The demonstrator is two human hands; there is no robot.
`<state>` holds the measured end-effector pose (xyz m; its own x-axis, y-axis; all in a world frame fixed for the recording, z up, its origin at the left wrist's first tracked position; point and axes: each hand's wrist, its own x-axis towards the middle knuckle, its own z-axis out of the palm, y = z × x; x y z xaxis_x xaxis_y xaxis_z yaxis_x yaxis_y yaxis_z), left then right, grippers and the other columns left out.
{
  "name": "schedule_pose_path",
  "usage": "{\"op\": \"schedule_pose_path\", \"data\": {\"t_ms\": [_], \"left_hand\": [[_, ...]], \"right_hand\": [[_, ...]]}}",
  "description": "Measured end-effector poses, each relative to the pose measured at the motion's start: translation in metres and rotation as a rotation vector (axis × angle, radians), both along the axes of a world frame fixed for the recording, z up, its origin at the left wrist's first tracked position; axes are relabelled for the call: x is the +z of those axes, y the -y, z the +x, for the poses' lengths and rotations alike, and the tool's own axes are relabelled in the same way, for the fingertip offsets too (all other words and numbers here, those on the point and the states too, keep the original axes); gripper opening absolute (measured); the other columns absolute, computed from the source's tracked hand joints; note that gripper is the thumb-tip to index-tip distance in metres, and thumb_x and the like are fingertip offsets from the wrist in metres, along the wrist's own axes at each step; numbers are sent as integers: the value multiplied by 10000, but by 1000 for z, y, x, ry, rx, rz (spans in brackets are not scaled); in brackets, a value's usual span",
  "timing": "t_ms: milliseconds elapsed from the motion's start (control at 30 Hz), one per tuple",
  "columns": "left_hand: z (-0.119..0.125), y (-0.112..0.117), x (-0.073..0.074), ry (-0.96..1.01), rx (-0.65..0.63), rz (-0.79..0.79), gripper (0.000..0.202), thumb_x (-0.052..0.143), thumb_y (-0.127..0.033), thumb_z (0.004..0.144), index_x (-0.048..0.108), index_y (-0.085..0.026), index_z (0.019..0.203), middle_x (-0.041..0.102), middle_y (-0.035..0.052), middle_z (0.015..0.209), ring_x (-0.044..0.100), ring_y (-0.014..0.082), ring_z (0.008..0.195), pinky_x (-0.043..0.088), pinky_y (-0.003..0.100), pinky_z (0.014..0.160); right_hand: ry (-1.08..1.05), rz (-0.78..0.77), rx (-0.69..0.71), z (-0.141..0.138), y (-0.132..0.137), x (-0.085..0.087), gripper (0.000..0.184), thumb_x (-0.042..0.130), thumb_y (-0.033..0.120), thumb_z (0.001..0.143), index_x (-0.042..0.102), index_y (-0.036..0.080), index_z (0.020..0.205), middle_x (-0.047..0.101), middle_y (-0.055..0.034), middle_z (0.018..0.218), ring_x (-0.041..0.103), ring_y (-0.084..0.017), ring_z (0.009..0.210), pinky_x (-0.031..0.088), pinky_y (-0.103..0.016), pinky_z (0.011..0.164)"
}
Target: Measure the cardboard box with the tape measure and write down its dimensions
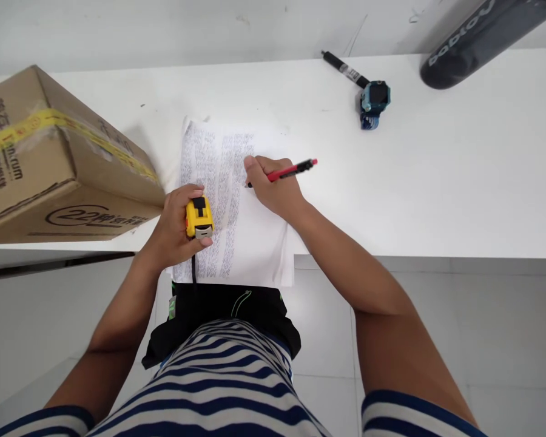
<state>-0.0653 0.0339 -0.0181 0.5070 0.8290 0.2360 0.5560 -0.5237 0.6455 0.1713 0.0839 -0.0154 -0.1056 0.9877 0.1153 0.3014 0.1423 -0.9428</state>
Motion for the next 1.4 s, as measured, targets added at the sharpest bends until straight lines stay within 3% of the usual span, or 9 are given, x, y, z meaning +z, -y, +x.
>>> {"op": "schedule_pose_path", "data": {"t_ms": [167, 333, 567, 767, 867, 967, 1167, 1267, 1400], "left_hand": [[0, 1, 0, 47, -16, -8, 813, 652, -654, 742, 350, -274, 1394, 324, 144, 1519, 302, 351, 1405, 285, 529, 1115], [-1, 1, -1, 85, -10, -41, 870, 696, -666, 688, 360, -268, 1385, 312, 153, 1528, 288, 362, 1418, 272, 542, 1129], [-1, 4, 0, 142, 13, -62, 785, 681, -626, 734, 388, -246, 1355, 320, 160, 1537, 312, 351, 1417, 292, 539, 1128], [-3, 7, -3, 191, 41, 86, 720, 560, -659, 812, 337, -282, 1384, 217, 157, 1593, 382, 354, 1387, 395, 528, 1054], [-3, 8, -5, 174, 46, 197, 614, 417, -606, 913, 282, -307, 1431, 349, 129, 1535, 399, 300, 1386, 406, 496, 1065], [-3, 7, -4, 120, 45, 263, 473, 344, -455, 982, 320, -309, 1431, 471, 104, 1436, 453, 254, 1345, 423, 463, 1063], [-2, 9, 1, 81, -9, 314, 396, 406, -332, 968, 434, -273, 1359, 492, 112, 1402, 484, 239, 1307, 466, 443, 1027], [-2, 9, -1, 114, -30, 302, 388, 403, -337, 973, 426, -280, 1356, 494, 117, 1411, 480, 232, 1321, 471, 455, 1026], [-3, 7, -5, 196, -93, 304, 383, 490, -328, 946, 427, -307, 1324, 466, 108, 1460, 437, 242, 1370, 441, 499, 1053]], "right_hand": [[75, 22, -8, -3, -3, -3, 427, 617, 442, 874, 407, 216, 578, 460, 22, 563, 504, -124, 584, 359, -254, 485], [83, 34, -18, -3, -1, -4, 404, 623, 423, 860, 396, 227, 590, 472, 13, 584, 507, -142, 610, 365, -265, 475], [107, -6, -31, -4, -1, -2, 463, 614, 390, 858, 332, 226, 531, 386, 36, 522, 354, -99, 504, 298, -260, 447], [58, 11, -32, -4, -1, -2, 478, 619, 381, 872, 278, 232, 572, 354, 36, 553, 467, -123, 585, 355, -264, 500], [63, 7, -2, -2, -2, -3, 483, 625, 360, 868, 267, 231, 570, 345, 36, 555, 482, -128, 594, 354, -264, 507], [69, 15, 8, -1, -3, -4, 488, 621, 369, 867, 263, 230, 565, 335, 39, 547, 454, -121, 574, 331, -260, 495], [113, 2, -21, -2, -2, -3, 486, 585, 290, 864, 236, 226, 531, 304, 51, 520, 297, -88, 500, 246, -262, 468], [92, 22, -66, -2, -1, -3, 476, 566, 255, 852, 223, 225, 522, 280, 56, 508, 274, -85, 495, 227, -264, 475], [85, -5, 8, -2, -3, -2, 442, 557, 252, 828, 265, 217, 498, 344, 50, 501, 294, -84, 495, 231, -265, 482]]}}
